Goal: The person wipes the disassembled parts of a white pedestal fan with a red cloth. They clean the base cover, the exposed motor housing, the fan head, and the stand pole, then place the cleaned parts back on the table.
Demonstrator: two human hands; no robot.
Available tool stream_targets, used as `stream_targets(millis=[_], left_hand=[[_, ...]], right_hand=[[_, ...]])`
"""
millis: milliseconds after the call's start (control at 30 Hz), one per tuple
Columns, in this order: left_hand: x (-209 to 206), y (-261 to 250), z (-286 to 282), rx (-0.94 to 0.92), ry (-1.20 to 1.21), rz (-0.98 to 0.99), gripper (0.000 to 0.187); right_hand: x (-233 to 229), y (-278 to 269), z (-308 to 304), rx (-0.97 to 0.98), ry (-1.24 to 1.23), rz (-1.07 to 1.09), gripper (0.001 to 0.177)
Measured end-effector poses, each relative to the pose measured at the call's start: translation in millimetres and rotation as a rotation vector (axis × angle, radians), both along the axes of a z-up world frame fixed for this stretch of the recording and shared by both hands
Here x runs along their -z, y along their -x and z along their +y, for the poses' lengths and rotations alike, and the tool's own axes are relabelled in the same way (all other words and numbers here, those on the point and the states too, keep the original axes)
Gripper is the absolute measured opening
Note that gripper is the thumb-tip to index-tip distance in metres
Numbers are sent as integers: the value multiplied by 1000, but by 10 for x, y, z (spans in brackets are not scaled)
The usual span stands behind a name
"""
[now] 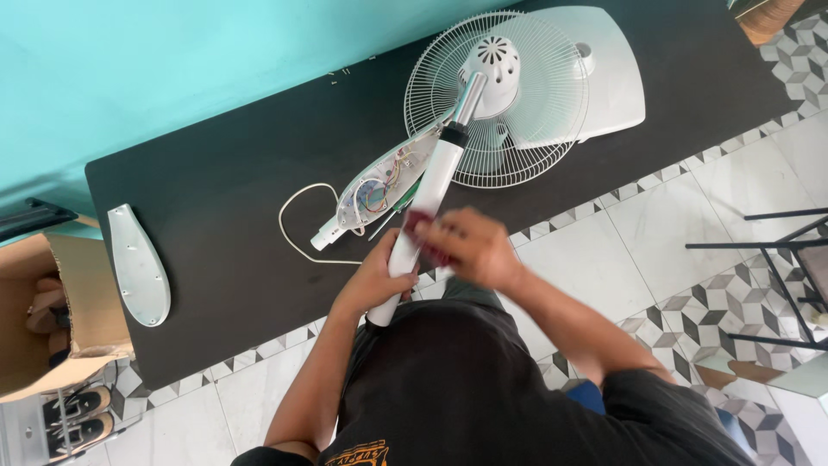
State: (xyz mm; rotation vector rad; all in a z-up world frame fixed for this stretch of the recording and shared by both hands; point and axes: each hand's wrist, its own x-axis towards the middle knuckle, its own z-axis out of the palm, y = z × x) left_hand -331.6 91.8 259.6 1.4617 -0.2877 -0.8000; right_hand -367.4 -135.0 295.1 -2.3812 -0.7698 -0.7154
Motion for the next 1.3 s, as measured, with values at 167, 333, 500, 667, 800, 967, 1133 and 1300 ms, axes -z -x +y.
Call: stream_targets(millis=[167,333,500,667,800,967,1133,1300], left_hand=[[-3,21,90,52,16,37,58],[-40,33,55,2,-28,37,60],[-57,48,77,8,-42,-26,57],[-56,70,136,53,33,28,62],[-19,60,199,51,68,86,65],[25,16,297,79,21,84,64],[70,-12,368,101,-116,27,63],[76,46,409,91,-63,-12,66]], right_hand=[[-74,-371,-330,330,-92,-6,52],[-60,-93,26,120,-79,0,56],[-46,38,49,-63,16,57,60],[-152,-384,-404,334,-76,21,53],[-141,-238,-139,283,-73,-10,53],[-31,179,255,-126,-22,72,58],[-116,-265,-342,213,-53,4,54],[-256,-483,-707,513,-271,86,53]])
